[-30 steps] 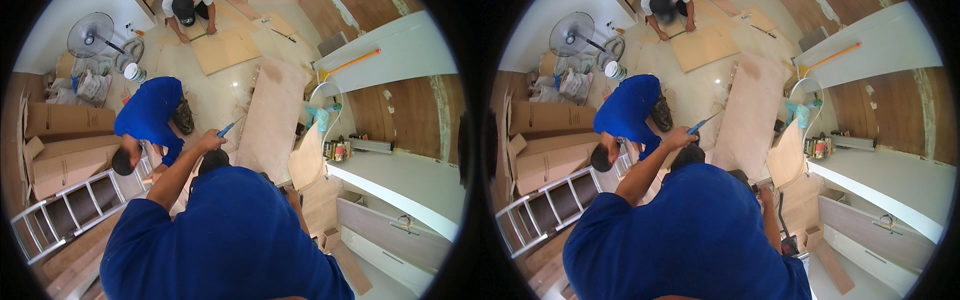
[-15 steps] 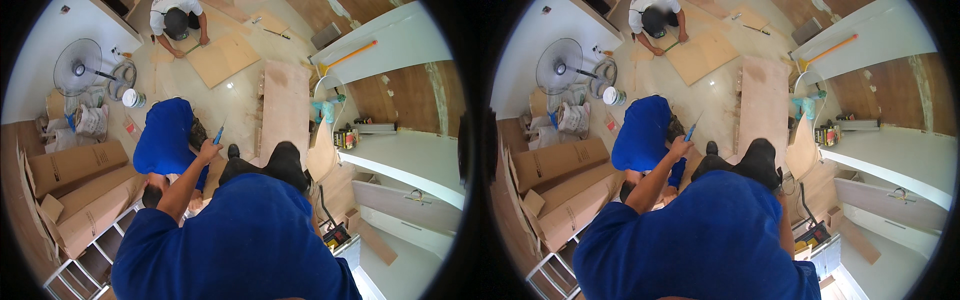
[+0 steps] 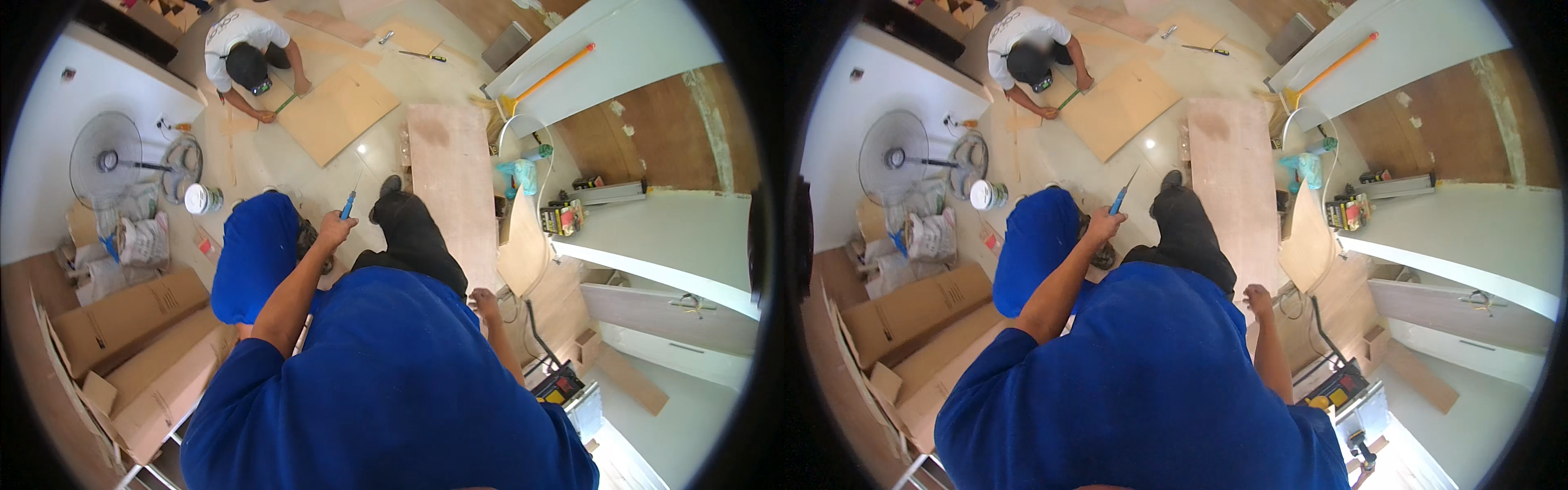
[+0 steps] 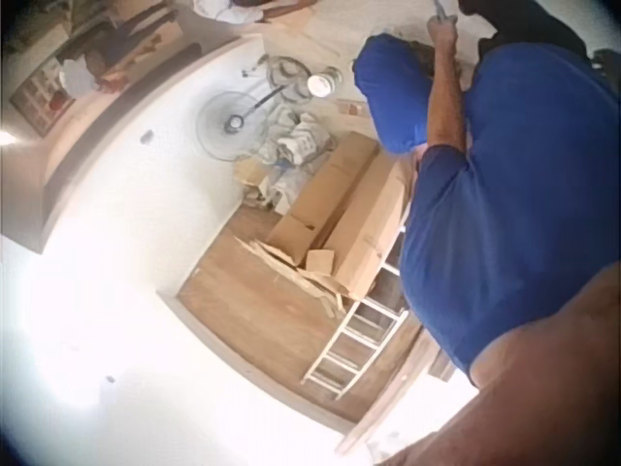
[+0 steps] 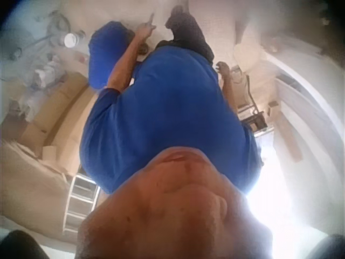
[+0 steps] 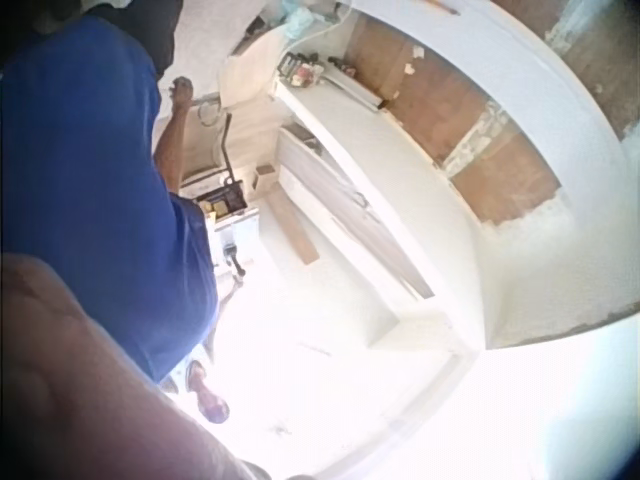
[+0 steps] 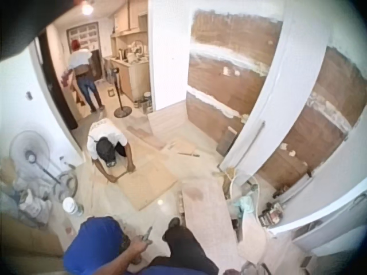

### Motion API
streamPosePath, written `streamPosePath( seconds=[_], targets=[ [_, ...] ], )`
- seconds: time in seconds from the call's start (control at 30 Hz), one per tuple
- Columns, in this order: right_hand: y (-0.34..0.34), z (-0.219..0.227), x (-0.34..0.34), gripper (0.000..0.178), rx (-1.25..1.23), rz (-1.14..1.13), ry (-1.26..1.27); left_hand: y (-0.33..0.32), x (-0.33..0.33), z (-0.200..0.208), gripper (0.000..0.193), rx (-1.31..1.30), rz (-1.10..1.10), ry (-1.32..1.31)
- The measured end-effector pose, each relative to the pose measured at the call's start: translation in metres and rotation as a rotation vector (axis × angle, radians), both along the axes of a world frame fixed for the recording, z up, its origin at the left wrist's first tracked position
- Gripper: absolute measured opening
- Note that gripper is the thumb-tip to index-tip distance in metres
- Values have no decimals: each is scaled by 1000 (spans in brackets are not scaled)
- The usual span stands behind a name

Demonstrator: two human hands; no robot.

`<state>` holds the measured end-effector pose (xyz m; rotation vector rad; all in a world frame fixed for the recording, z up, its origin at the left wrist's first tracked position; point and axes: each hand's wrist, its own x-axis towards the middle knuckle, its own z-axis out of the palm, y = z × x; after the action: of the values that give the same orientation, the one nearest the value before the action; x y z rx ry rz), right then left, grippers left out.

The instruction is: The person helps position a wooden frame against a wall, then uses a hand saw to cut a large sheet of plywood. The person handles the plywood and saw throughout the clip.

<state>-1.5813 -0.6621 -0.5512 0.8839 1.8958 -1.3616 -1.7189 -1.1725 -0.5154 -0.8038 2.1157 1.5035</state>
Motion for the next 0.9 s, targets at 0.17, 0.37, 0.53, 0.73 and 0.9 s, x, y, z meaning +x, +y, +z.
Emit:
streamPosePath(
  seconds=[0.17,0.37,0.53,0.73,0.9],
  targets=[
    [-36,-77,-75,29,-174,-98,-134,-24,-80,13,35,-189,-334,-23],
    [-97,-75,-172,33,-164,-257,-150,-37,-154,24,41,-313,-521,-130],
    [-73,-165,-216,35,92,588,143,-13,-215,28,49,-296,-601,-94],
    [-55,-224,-404,54,370,965,37,13,-273,-17,42,-470,-837,-101],
    [-74,-216,-586,48,334,554,304,27,-302,-74,40,-724,-1098,-5]
  ],
)
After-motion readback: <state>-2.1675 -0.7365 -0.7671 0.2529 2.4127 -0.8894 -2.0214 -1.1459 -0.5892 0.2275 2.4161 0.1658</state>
